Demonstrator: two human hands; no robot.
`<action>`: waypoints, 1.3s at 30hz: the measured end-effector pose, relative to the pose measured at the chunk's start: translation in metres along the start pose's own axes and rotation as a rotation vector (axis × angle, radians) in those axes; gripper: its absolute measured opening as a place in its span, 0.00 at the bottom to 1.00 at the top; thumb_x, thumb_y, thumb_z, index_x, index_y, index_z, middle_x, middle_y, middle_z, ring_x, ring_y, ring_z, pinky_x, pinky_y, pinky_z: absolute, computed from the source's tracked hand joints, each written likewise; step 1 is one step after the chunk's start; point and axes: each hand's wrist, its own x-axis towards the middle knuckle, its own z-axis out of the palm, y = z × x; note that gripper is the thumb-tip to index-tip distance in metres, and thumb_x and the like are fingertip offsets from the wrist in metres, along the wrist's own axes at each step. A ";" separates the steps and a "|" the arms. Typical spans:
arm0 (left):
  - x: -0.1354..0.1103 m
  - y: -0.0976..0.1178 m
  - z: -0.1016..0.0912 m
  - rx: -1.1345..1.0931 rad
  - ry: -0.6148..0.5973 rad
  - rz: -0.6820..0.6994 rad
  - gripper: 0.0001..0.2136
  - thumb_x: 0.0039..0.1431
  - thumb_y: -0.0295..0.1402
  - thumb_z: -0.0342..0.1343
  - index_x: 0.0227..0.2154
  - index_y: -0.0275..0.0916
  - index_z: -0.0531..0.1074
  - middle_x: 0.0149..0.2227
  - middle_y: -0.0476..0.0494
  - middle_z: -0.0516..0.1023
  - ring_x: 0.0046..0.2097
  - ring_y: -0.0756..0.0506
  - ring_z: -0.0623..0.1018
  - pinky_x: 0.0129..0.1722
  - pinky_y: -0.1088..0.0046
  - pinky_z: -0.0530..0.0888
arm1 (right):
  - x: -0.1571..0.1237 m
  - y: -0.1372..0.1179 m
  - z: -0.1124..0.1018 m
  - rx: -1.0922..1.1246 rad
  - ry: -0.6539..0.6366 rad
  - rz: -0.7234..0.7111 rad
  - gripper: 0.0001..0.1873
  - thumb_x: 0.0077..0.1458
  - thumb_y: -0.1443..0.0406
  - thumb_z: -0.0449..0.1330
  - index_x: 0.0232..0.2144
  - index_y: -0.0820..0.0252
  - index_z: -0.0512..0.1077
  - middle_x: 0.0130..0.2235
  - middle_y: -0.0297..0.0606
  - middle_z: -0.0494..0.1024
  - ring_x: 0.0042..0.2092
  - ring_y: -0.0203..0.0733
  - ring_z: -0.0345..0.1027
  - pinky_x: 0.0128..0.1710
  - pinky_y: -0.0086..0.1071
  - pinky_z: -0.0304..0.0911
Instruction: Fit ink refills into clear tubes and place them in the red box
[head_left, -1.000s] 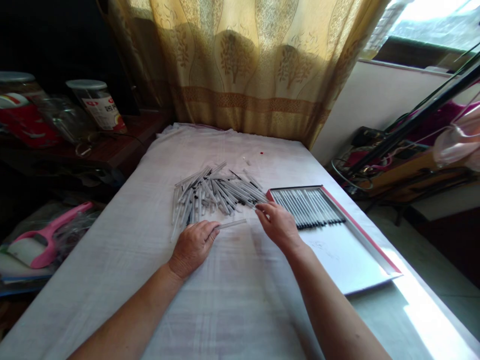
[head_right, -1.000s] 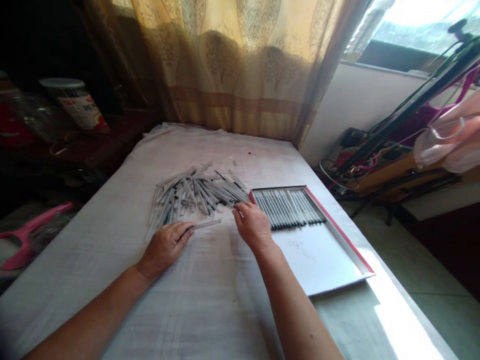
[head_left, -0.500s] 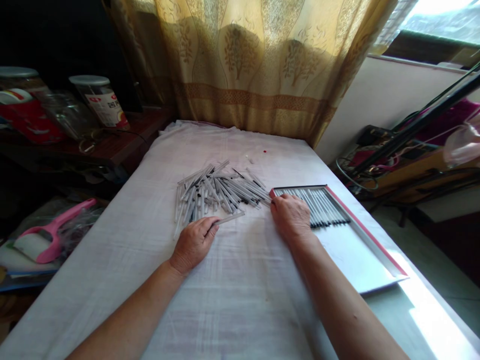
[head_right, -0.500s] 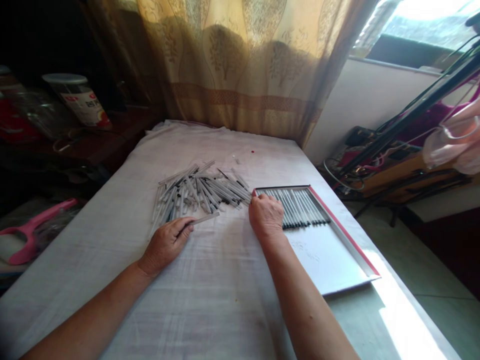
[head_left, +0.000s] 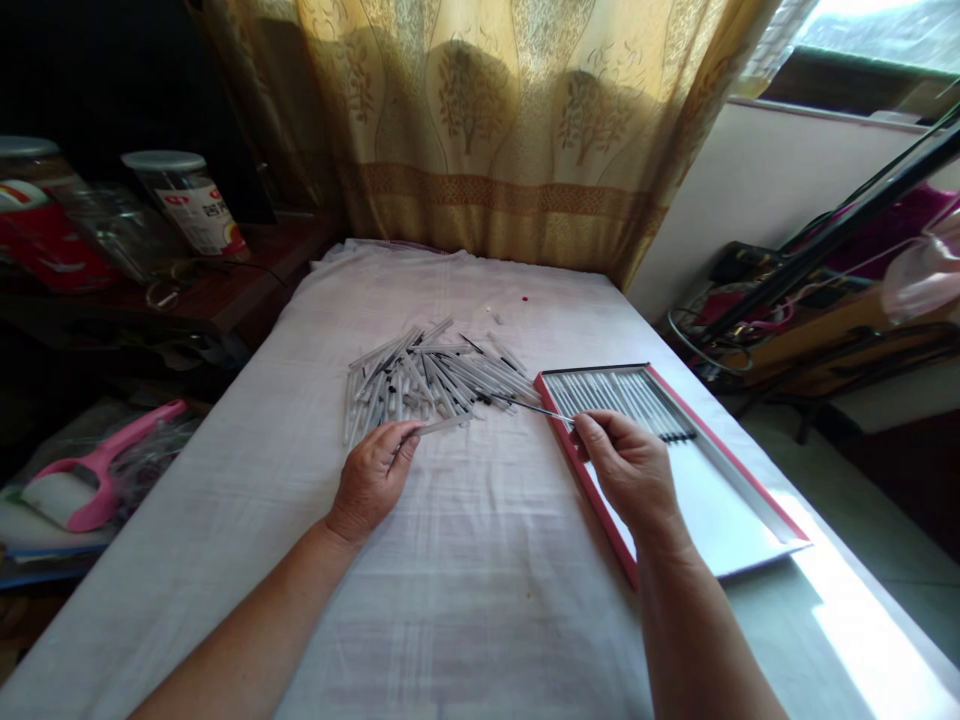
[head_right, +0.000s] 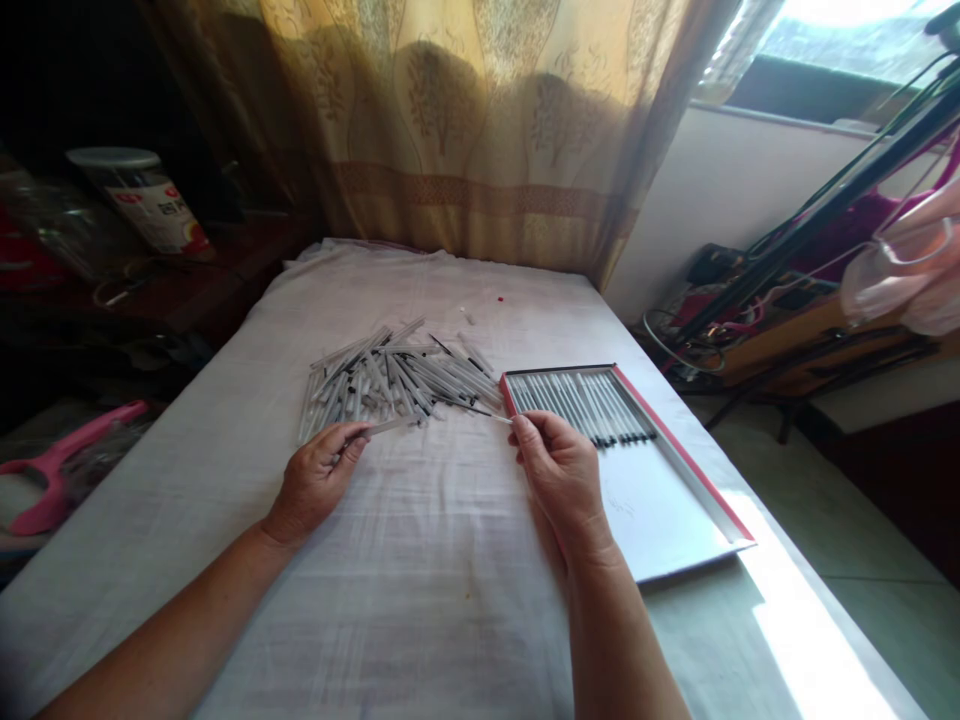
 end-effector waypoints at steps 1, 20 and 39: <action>0.000 0.000 0.000 0.004 0.004 0.002 0.10 0.65 0.33 0.50 0.43 0.39 0.74 0.39 0.44 0.80 0.41 0.47 0.79 0.43 0.72 0.76 | 0.000 0.000 -0.001 -0.009 -0.046 -0.011 0.15 0.53 0.54 0.61 0.29 0.61 0.75 0.23 0.35 0.76 0.22 0.35 0.66 0.23 0.28 0.64; 0.000 0.000 -0.003 0.010 0.013 0.027 0.09 0.65 0.32 0.51 0.43 0.40 0.74 0.39 0.44 0.80 0.41 0.47 0.79 0.44 0.71 0.75 | 0.008 0.014 -0.015 -0.211 -0.163 -0.094 0.16 0.56 0.53 0.58 0.33 0.59 0.76 0.27 0.38 0.78 0.29 0.40 0.72 0.31 0.32 0.67; -0.007 0.018 0.003 -0.083 -0.129 0.003 0.10 0.66 0.35 0.48 0.43 0.39 0.72 0.36 0.44 0.82 0.39 0.45 0.80 0.41 0.69 0.76 | -0.002 0.008 0.057 0.029 -0.264 -0.045 0.22 0.62 0.54 0.50 0.45 0.62 0.76 0.26 0.37 0.78 0.22 0.35 0.68 0.24 0.29 0.65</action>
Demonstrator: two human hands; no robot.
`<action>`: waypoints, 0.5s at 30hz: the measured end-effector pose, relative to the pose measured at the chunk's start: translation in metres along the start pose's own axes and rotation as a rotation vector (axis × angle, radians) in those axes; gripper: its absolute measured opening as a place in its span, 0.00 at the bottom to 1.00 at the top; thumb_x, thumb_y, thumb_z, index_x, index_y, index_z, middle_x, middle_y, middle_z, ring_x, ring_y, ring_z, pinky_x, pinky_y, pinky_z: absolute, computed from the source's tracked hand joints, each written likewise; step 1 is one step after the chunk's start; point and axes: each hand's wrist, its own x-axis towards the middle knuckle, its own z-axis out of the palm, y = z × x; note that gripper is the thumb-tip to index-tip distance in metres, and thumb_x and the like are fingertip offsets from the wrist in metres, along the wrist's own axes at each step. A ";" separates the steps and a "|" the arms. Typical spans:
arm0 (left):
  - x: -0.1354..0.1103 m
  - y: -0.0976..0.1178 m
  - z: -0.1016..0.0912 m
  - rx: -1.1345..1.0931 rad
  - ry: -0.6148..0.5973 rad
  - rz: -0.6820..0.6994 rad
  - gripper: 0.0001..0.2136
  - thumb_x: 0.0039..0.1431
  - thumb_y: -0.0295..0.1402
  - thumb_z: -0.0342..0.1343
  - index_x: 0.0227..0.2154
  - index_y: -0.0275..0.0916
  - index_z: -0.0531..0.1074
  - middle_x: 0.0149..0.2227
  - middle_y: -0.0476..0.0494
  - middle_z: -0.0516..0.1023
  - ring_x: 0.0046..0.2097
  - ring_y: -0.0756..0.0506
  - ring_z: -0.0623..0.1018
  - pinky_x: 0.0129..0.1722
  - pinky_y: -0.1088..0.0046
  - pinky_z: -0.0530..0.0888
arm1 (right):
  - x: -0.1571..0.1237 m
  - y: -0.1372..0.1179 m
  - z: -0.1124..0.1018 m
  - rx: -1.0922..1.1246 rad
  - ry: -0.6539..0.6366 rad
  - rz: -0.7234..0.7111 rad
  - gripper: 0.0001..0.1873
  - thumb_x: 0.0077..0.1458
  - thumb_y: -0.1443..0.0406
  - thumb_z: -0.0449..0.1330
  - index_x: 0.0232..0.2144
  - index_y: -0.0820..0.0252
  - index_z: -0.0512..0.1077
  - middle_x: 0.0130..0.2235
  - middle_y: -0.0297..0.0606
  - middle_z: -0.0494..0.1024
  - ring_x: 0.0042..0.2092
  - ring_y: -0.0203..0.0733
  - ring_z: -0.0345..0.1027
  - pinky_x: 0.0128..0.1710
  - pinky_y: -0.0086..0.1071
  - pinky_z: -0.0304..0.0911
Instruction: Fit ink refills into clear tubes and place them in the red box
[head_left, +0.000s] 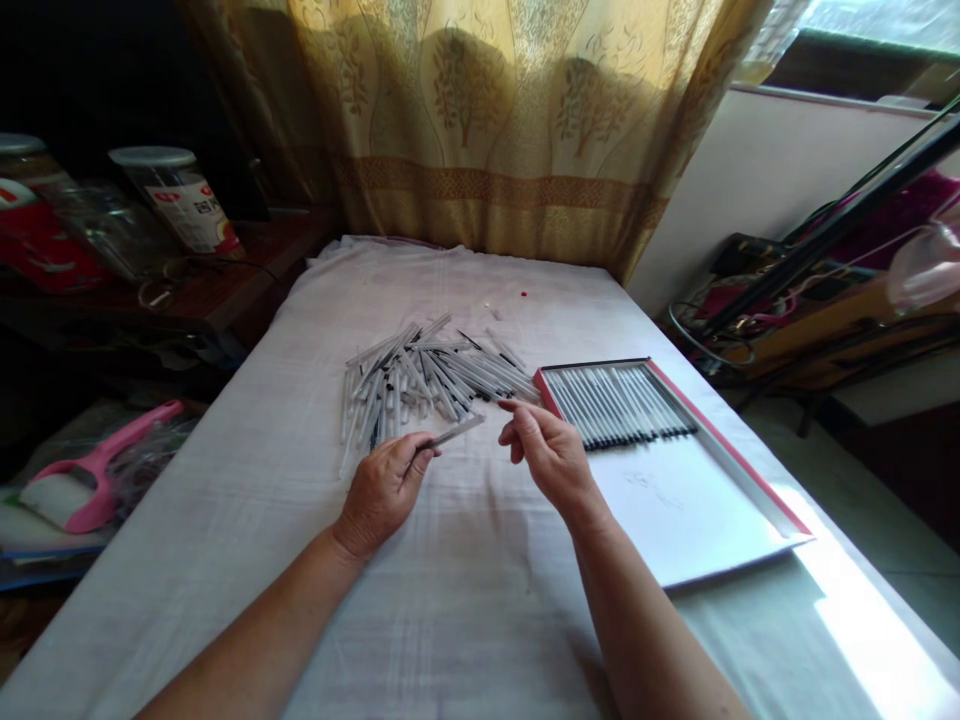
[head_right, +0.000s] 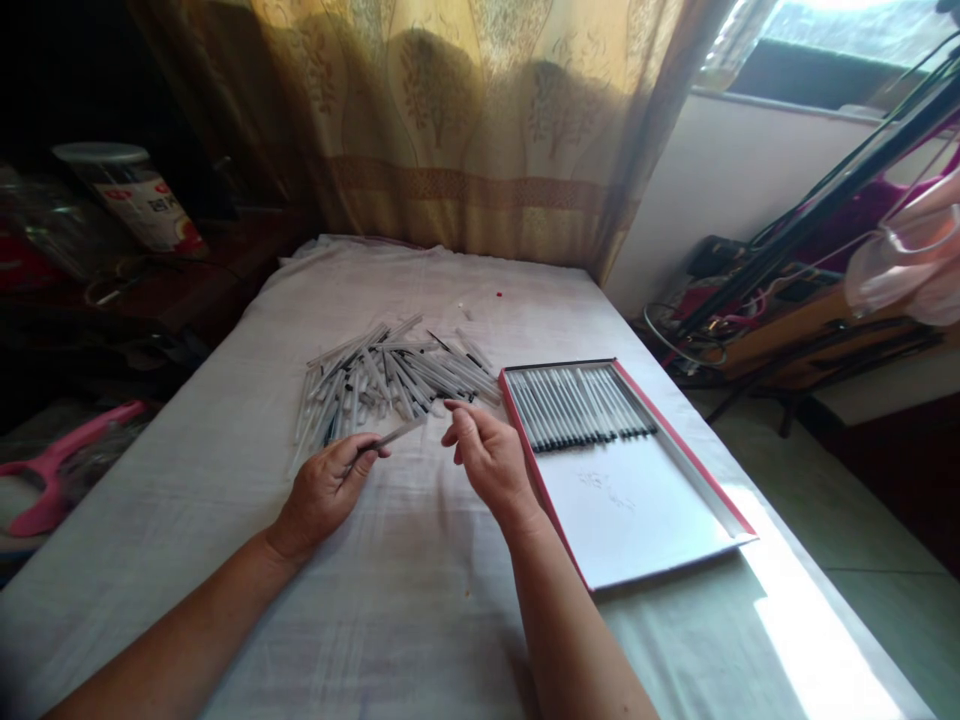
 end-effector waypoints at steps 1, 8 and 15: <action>0.000 -0.001 -0.001 -0.036 -0.002 -0.047 0.10 0.66 0.35 0.47 0.43 0.39 0.72 0.36 0.44 0.82 0.39 0.46 0.80 0.41 0.70 0.76 | 0.006 0.005 0.000 -0.055 0.049 0.006 0.22 0.62 0.55 0.49 0.45 0.62 0.75 0.28 0.38 0.79 0.23 0.36 0.69 0.26 0.30 0.65; 0.002 -0.003 -0.002 -0.133 -0.018 -0.180 0.10 0.64 0.37 0.48 0.43 0.40 0.71 0.36 0.44 0.82 0.38 0.46 0.81 0.41 0.70 0.76 | 0.049 0.029 -0.003 -0.897 -0.055 0.084 0.19 0.57 0.72 0.51 0.45 0.55 0.77 0.46 0.44 0.77 0.41 0.45 0.73 0.41 0.34 0.64; 0.002 -0.004 0.000 -0.129 -0.040 -0.173 0.12 0.64 0.38 0.48 0.43 0.39 0.71 0.35 0.44 0.82 0.37 0.45 0.81 0.40 0.70 0.76 | 0.066 0.029 0.003 -1.041 -0.196 0.089 0.15 0.62 0.64 0.51 0.45 0.55 0.75 0.47 0.47 0.75 0.43 0.50 0.73 0.37 0.36 0.63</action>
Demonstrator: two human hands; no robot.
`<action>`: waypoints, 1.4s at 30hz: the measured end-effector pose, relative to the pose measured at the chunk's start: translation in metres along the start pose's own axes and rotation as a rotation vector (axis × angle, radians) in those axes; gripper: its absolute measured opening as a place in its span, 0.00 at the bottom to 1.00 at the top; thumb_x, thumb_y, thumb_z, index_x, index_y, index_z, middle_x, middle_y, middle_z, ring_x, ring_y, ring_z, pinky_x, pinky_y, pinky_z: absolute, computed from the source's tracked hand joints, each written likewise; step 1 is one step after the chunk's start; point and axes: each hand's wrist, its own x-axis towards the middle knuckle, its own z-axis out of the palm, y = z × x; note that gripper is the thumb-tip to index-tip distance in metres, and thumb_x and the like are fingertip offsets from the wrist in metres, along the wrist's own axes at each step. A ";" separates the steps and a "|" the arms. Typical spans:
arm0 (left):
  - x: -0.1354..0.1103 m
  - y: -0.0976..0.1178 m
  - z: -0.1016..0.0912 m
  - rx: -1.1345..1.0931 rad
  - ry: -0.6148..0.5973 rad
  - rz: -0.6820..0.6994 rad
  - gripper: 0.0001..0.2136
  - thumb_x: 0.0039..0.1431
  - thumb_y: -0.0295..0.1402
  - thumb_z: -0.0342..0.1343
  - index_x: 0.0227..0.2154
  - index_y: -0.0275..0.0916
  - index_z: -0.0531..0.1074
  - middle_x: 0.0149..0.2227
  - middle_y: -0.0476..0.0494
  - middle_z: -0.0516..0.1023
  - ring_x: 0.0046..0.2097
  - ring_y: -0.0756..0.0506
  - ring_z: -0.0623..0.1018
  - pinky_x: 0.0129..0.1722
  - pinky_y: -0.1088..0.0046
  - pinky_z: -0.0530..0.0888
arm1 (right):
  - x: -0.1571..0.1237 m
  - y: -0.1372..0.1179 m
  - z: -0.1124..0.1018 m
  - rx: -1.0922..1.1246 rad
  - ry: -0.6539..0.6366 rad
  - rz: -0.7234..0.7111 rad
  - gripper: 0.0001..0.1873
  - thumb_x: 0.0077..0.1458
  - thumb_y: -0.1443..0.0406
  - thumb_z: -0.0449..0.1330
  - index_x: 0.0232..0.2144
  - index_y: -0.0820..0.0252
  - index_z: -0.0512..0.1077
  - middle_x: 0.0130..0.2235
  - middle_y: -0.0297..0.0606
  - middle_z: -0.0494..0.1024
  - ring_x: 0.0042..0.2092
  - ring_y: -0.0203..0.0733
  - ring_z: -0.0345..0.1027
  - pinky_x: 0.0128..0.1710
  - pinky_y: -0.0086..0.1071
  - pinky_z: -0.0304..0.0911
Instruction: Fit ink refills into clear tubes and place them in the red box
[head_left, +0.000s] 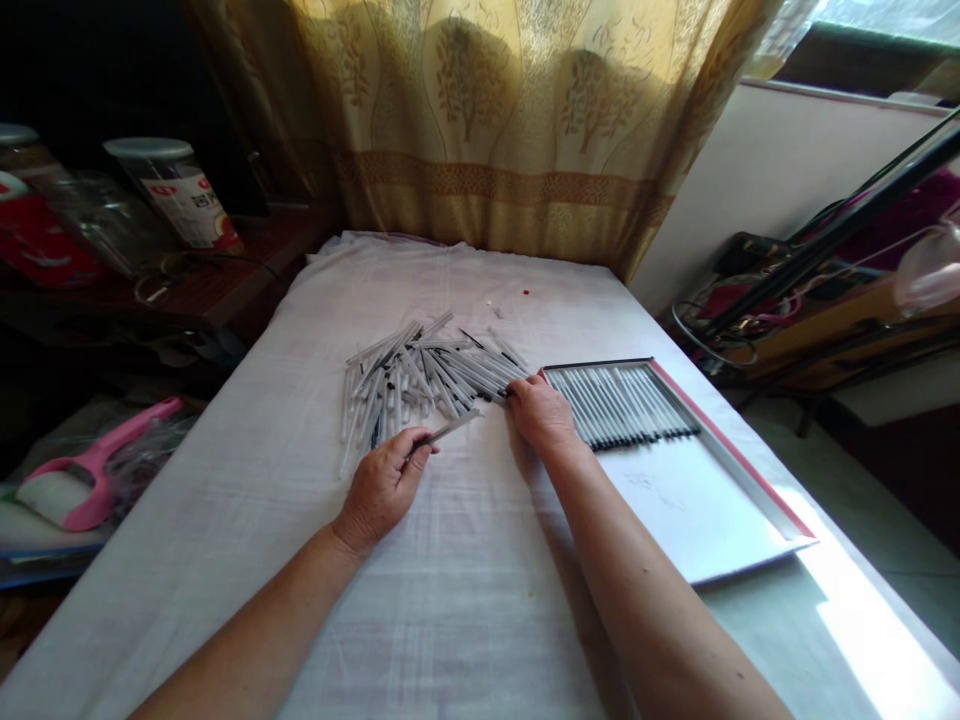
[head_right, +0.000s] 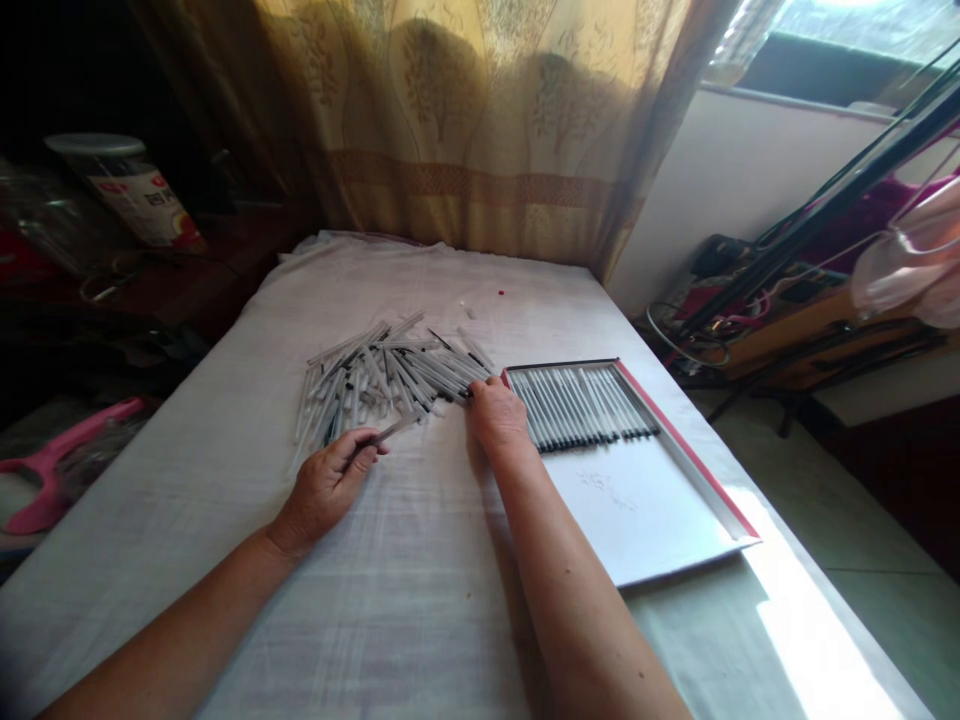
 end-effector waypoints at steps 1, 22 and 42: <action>0.000 0.000 0.000 0.006 -0.001 0.005 0.12 0.64 0.38 0.48 0.43 0.39 0.72 0.35 0.44 0.82 0.37 0.45 0.81 0.40 0.71 0.76 | 0.002 0.000 0.000 0.001 0.003 -0.004 0.15 0.62 0.64 0.51 0.45 0.57 0.75 0.48 0.48 0.75 0.43 0.50 0.73 0.37 0.36 0.63; -0.001 -0.003 0.003 0.207 -0.019 0.198 0.10 0.65 0.34 0.50 0.42 0.40 0.74 0.38 0.43 0.81 0.39 0.45 0.80 0.41 0.70 0.76 | -0.087 -0.012 0.009 1.330 0.092 0.009 0.13 0.50 0.58 0.61 0.36 0.58 0.77 0.35 0.39 0.80 0.33 0.40 0.73 0.29 0.31 0.69; -0.001 0.000 0.002 0.208 -0.013 0.243 0.11 0.65 0.34 0.50 0.44 0.41 0.76 0.37 0.43 0.81 0.40 0.46 0.80 0.42 0.70 0.76 | -0.087 -0.001 0.006 0.932 0.225 -0.259 0.08 0.58 0.63 0.57 0.37 0.55 0.76 0.37 0.39 0.79 0.40 0.42 0.73 0.42 0.34 0.68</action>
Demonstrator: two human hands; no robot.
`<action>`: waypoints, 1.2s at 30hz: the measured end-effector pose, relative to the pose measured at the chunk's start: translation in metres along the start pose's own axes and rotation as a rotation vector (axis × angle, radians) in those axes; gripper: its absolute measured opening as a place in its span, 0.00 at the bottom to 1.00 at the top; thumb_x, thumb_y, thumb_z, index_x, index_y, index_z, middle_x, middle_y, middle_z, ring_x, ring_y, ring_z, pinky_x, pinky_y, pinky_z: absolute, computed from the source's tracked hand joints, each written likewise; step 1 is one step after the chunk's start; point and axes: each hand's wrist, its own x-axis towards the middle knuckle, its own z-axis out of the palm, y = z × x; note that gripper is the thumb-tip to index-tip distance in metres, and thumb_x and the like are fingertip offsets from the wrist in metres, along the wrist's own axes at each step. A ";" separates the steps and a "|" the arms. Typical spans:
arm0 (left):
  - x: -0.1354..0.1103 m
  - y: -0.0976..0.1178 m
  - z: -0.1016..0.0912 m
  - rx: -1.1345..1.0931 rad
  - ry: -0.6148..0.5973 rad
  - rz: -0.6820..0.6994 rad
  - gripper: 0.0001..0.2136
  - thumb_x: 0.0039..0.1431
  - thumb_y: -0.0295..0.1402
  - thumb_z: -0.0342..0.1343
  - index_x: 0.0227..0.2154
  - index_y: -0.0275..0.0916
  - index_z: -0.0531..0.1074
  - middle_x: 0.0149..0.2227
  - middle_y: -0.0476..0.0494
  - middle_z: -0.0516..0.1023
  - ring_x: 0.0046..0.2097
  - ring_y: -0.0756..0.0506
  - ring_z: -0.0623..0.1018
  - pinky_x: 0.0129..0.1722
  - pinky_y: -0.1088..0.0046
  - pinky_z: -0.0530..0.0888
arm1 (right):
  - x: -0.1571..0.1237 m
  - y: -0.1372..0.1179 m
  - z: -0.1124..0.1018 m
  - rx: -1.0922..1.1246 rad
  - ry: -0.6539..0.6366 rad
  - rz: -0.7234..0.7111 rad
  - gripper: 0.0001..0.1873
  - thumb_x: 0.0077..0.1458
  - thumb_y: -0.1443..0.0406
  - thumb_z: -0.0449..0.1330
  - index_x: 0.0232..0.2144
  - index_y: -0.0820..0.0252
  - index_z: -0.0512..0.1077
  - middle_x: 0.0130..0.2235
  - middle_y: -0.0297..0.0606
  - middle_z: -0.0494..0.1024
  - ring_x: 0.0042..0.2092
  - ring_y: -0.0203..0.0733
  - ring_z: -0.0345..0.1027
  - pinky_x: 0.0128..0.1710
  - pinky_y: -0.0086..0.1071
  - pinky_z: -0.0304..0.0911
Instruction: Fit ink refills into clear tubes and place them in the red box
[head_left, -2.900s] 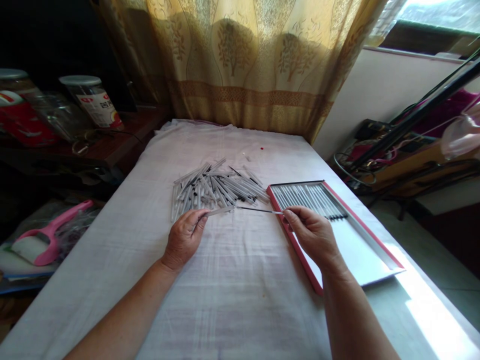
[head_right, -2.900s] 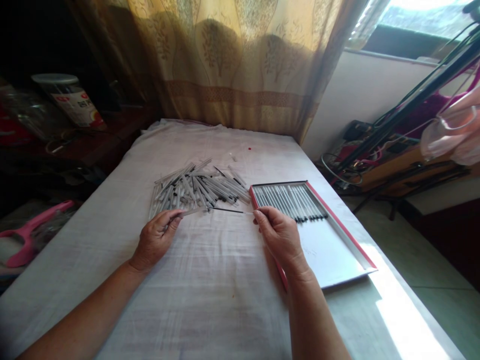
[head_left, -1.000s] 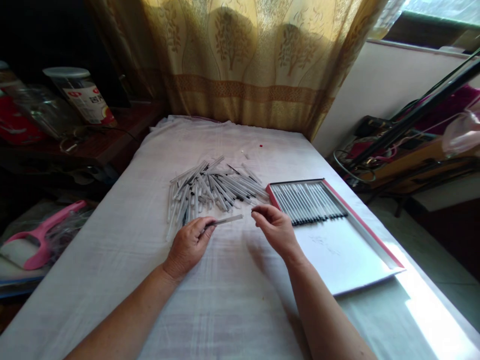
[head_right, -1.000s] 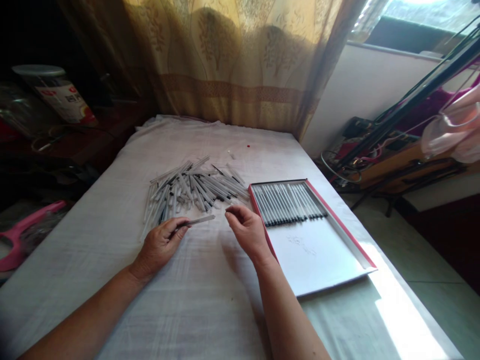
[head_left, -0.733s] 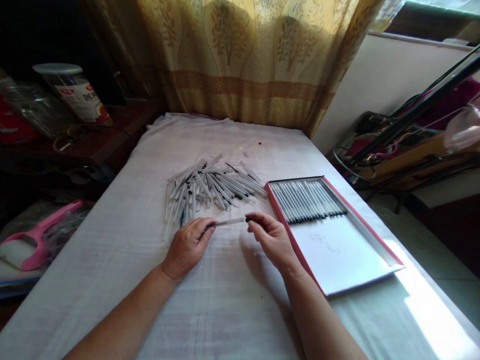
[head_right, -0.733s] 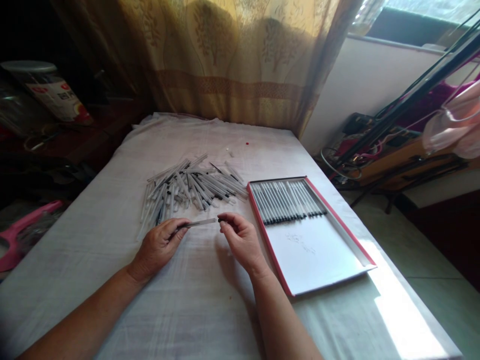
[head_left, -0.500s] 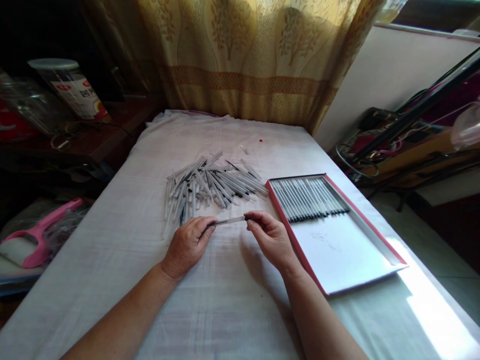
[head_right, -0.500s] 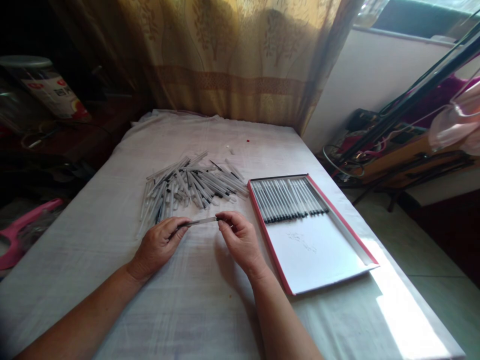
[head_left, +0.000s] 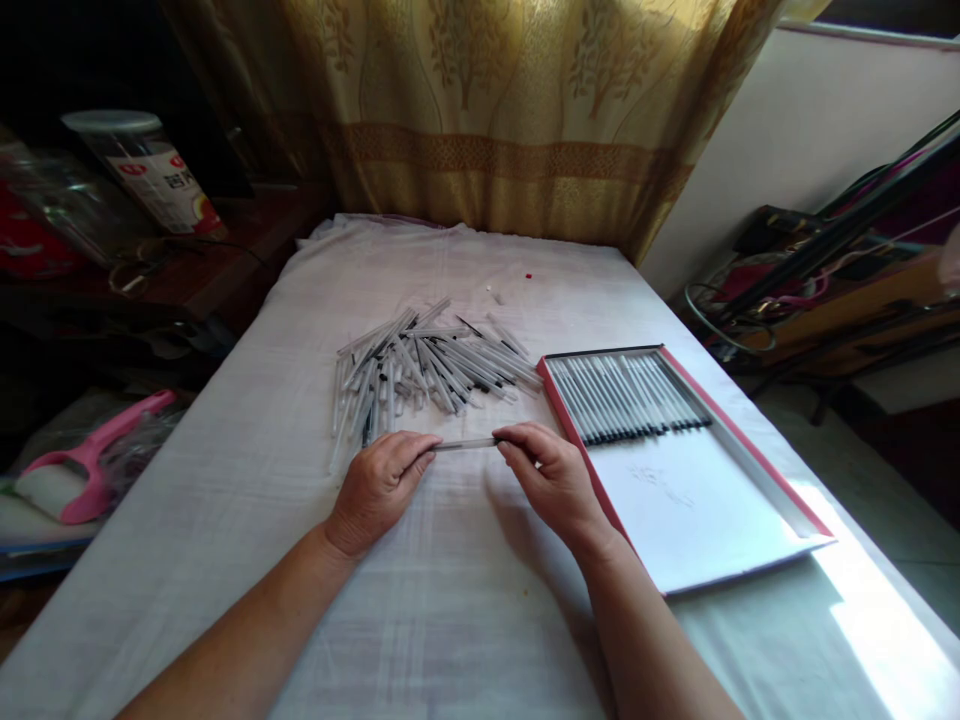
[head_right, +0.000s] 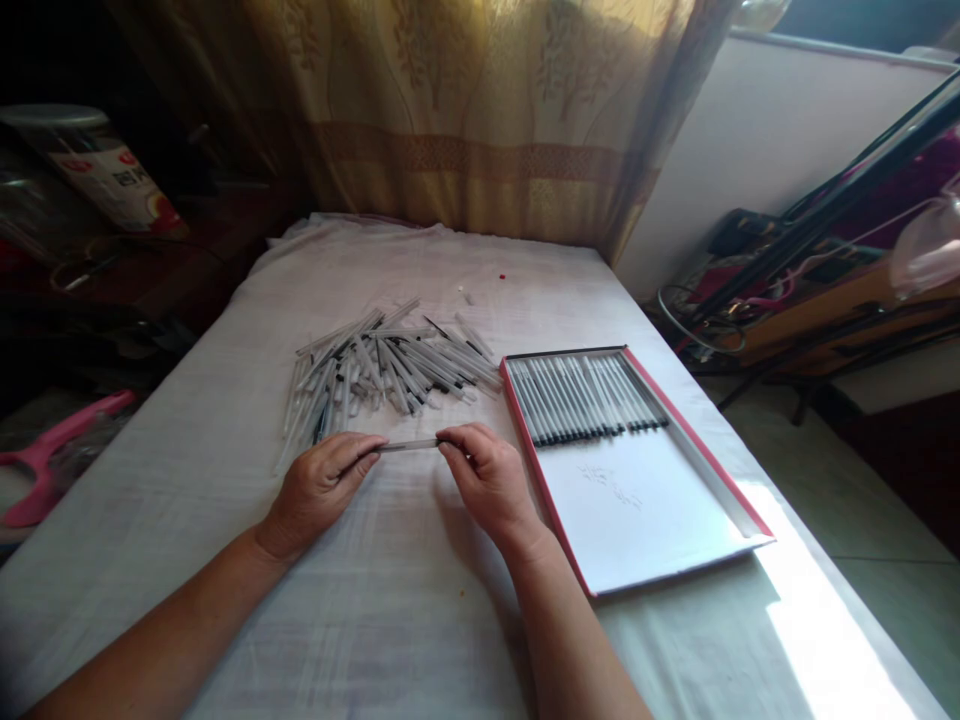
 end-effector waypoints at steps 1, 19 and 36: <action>0.000 0.000 0.000 -0.001 0.008 0.009 0.11 0.65 0.34 0.51 0.44 0.41 0.76 0.37 0.43 0.81 0.40 0.46 0.80 0.42 0.70 0.76 | 0.000 0.000 -0.001 -0.055 -0.009 -0.022 0.08 0.59 0.62 0.56 0.36 0.55 0.76 0.36 0.39 0.79 0.39 0.42 0.73 0.41 0.33 0.67; 0.000 -0.002 0.002 0.005 -0.003 0.028 0.10 0.65 0.32 0.52 0.43 0.38 0.75 0.37 0.43 0.81 0.40 0.46 0.80 0.41 0.71 0.76 | -0.005 0.011 0.005 -0.076 -0.014 0.092 0.11 0.59 0.60 0.55 0.29 0.57 0.73 0.27 0.36 0.77 0.30 0.38 0.70 0.32 0.29 0.64; -0.001 -0.001 0.000 0.004 -0.028 0.037 0.10 0.64 0.33 0.53 0.44 0.40 0.76 0.38 0.43 0.81 0.40 0.46 0.80 0.42 0.71 0.77 | -0.004 0.010 0.013 -0.230 0.001 -0.001 0.14 0.63 0.62 0.47 0.27 0.56 0.66 0.25 0.35 0.74 0.28 0.38 0.68 0.31 0.30 0.59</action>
